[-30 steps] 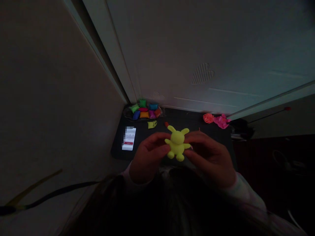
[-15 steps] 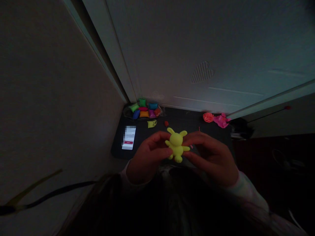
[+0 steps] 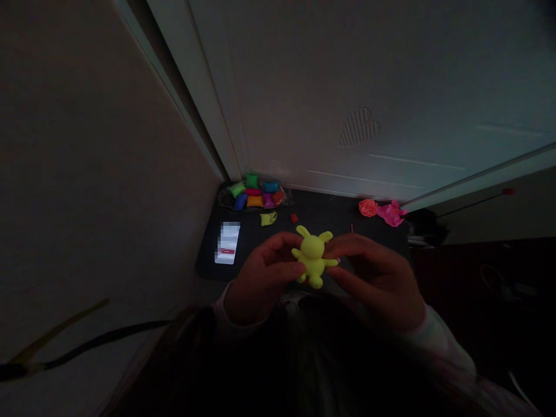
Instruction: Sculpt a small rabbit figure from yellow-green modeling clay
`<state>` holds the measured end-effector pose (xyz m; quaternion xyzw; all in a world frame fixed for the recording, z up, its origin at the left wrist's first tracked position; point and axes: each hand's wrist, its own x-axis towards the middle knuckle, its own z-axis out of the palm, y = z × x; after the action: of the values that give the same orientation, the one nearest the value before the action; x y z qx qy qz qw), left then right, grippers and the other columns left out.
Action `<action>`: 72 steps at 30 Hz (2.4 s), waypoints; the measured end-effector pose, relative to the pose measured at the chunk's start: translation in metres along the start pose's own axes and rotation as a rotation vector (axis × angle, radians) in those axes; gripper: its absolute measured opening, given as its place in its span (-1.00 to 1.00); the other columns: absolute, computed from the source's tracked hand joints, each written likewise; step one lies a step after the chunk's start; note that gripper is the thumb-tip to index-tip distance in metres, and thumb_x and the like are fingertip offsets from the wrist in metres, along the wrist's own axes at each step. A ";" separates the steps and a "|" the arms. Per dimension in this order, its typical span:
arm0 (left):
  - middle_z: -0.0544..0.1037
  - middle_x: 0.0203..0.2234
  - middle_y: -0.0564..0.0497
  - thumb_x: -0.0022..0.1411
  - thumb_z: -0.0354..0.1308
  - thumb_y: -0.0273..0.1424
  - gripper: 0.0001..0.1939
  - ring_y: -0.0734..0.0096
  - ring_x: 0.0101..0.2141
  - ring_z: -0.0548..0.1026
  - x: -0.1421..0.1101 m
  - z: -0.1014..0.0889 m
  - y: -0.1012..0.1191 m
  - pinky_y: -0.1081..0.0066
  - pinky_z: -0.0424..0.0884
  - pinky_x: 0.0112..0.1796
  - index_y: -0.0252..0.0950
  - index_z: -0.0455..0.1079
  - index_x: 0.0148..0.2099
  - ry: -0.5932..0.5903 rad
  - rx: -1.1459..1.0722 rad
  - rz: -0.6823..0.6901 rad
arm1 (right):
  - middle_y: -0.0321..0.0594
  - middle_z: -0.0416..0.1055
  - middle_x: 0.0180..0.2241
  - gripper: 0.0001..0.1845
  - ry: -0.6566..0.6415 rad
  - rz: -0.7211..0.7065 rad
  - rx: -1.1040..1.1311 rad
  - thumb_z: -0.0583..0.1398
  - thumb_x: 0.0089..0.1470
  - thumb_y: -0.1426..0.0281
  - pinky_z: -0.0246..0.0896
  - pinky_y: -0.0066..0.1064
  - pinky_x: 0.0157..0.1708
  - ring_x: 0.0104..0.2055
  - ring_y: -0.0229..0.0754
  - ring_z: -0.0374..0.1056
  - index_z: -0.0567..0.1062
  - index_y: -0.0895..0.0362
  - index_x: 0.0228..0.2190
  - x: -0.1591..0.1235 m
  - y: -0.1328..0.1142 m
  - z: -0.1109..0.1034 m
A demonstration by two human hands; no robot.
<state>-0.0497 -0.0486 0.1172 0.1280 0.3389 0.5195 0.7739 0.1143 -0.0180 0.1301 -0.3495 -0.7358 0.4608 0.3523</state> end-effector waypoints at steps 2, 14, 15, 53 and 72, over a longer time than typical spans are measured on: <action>0.50 -0.54 0.09 -0.23 0.26 -0.53 -0.74 0.52 -0.53 0.43 0.001 -0.002 0.000 0.51 0.34 -0.48 -0.32 0.39 -0.37 0.006 0.003 0.007 | -0.27 0.42 -0.36 -0.81 0.026 0.017 0.027 0.19 -0.05 0.51 0.26 -0.42 -0.29 -0.30 -0.26 0.33 0.44 0.05 -0.32 0.000 0.000 0.001; 0.51 -0.47 0.09 -0.16 0.25 -0.52 -0.76 0.51 -0.47 0.45 0.000 0.001 0.000 0.51 0.36 -0.44 -0.29 0.39 -0.34 -0.027 0.022 0.068 | -0.28 0.43 -0.34 -0.79 0.044 0.007 -0.029 0.19 -0.05 0.49 0.25 -0.40 -0.29 -0.28 -0.24 0.33 0.44 0.04 -0.30 -0.001 -0.001 0.001; 0.51 -0.46 0.09 -0.16 0.24 -0.52 -0.77 0.51 -0.45 0.45 0.000 0.002 0.000 0.51 0.36 -0.44 -0.29 0.39 -0.34 -0.028 0.022 0.071 | -0.28 0.43 -0.34 -0.79 0.038 -0.002 -0.039 0.19 -0.04 0.49 0.25 -0.40 -0.28 -0.28 -0.24 0.34 0.44 0.03 -0.29 -0.001 -0.001 0.001; 0.53 -0.34 0.07 -0.12 0.26 -0.55 -0.70 0.44 -0.34 0.47 -0.003 0.013 -0.008 0.46 0.37 -0.31 -0.24 0.35 -0.27 0.120 0.224 0.258 | -0.33 0.43 -0.33 -0.77 0.102 0.042 0.094 0.20 -0.05 0.52 0.24 -0.43 -0.26 -0.27 -0.28 0.33 0.44 0.03 -0.29 0.002 0.011 0.006; 0.55 -0.41 0.17 -0.08 0.25 -0.51 -0.78 0.63 -0.38 0.46 0.003 0.002 -0.013 0.66 0.36 -0.36 -0.18 0.43 -0.31 0.094 0.125 0.274 | -0.34 0.43 -0.31 -0.73 0.066 0.030 0.064 0.20 -0.05 0.51 0.23 -0.45 -0.25 -0.26 -0.29 0.32 0.43 0.00 -0.25 0.000 0.016 0.004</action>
<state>-0.0381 -0.0507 0.1107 0.1965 0.3858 0.6035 0.6696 0.1137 -0.0143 0.1139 -0.3639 -0.7034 0.4775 0.3805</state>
